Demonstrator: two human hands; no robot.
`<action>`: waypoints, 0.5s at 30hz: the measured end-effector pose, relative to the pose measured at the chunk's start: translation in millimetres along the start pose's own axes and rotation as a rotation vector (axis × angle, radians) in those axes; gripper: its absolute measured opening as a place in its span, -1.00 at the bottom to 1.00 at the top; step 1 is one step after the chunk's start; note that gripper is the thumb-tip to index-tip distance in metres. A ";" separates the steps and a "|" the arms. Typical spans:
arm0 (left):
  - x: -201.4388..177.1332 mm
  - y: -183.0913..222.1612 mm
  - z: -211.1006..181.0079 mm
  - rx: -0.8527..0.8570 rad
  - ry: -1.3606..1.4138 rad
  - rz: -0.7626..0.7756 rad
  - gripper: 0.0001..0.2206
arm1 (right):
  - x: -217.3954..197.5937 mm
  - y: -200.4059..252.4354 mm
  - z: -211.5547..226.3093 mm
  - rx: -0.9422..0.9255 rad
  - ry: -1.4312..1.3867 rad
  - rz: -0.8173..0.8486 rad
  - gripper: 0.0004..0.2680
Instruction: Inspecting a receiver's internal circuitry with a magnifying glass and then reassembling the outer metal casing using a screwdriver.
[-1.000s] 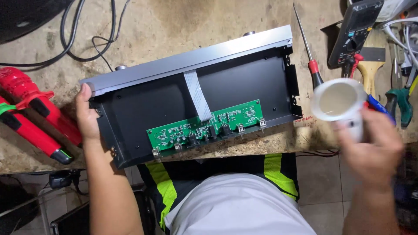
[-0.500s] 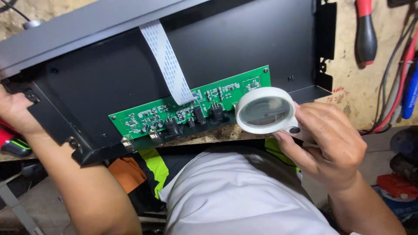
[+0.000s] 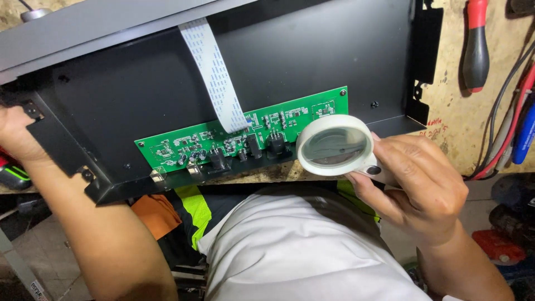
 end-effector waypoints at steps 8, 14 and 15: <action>182.5 59.9 -10.1 -0.024 0.190 -0.035 -0.60 | 3.9 -4.5 9.8 -0.015 0.055 -0.018 -0.71; 212.8 73.7 -15.9 -0.157 0.270 -0.035 -0.54 | 8.1 3.6 10.0 0.000 0.093 -0.029 -0.69; 215.8 74.8 -15.7 -0.180 0.290 -0.026 -0.54 | 8.2 5.5 8.9 0.000 0.098 -0.034 -0.69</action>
Point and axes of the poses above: each hand's wrist, its own y-axis away from the middle knuckle, its own x-axis out of the palm, z = x × y, the point moved 7 cm from there along -y, towards the middle knuckle
